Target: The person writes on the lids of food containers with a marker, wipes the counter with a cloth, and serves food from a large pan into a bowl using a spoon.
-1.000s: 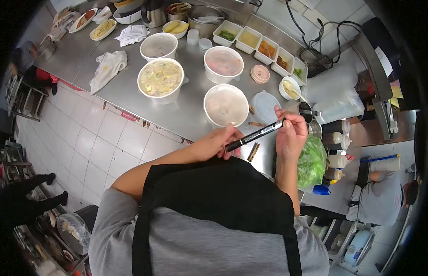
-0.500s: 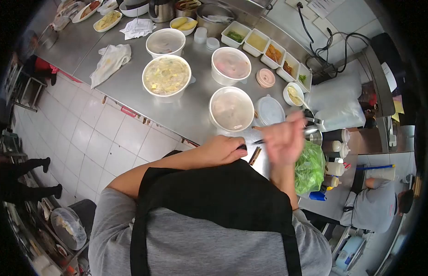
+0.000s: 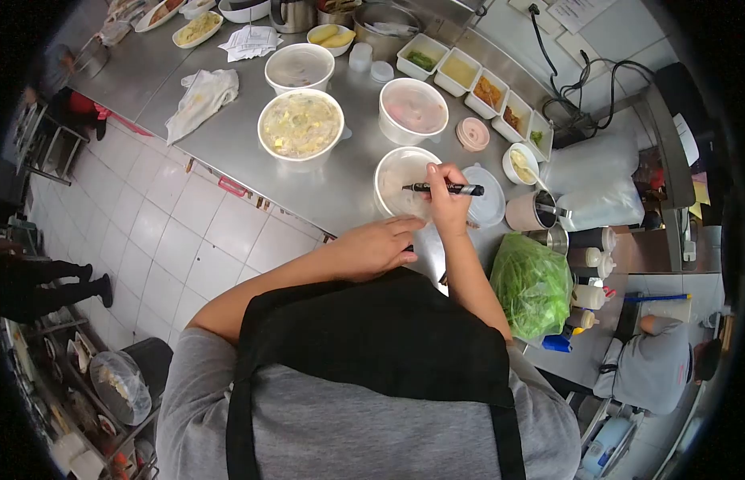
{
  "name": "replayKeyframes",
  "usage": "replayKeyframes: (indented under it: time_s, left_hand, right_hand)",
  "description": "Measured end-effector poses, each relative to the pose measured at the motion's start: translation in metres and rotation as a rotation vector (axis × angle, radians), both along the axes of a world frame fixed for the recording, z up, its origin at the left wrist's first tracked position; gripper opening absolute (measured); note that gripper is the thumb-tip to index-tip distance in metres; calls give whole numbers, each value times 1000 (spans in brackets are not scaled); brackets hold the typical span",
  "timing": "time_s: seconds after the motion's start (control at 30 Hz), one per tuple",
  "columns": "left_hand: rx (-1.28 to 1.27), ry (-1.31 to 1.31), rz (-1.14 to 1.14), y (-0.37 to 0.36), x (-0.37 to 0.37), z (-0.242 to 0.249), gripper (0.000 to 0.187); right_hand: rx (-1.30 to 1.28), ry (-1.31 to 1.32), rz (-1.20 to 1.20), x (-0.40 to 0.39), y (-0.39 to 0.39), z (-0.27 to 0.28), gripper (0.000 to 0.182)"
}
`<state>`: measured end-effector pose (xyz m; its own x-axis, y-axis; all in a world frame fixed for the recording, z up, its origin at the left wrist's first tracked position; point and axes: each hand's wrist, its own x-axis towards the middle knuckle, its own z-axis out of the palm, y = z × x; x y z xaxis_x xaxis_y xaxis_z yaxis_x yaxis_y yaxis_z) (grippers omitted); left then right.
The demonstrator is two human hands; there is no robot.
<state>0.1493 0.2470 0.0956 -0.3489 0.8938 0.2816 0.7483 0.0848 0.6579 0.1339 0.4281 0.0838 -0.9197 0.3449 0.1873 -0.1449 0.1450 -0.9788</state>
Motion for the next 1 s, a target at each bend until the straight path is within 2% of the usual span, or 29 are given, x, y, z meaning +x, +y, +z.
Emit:
replayKeyframes:
  time_s: [0.1,0.3,0.47,0.57,0.77,1.0]
  left_hand:
    - [4,20,10,0,1,-2,33]
    - [-15,-4,-12,0,1,-5,26]
    - [16,43,-6,0,0,-5,34]
    - [2,15,-13,0,0,-5,26]
    - [19,55,2,0,1,-7,33]
    - [3,23,-8,1,1,-5,31]
  right_hand:
    - [90,105,82,-1,-7,5,26]
    - [145,93,-17,-1,1,-9,26]
    - [61,102,-9,1,2,-8,24]
    - [123,129,-41,-2,7,-18,24]
    - [114,128,-28,0,8,-16,24]
    - [84,92,-83,2,5,-7,27]
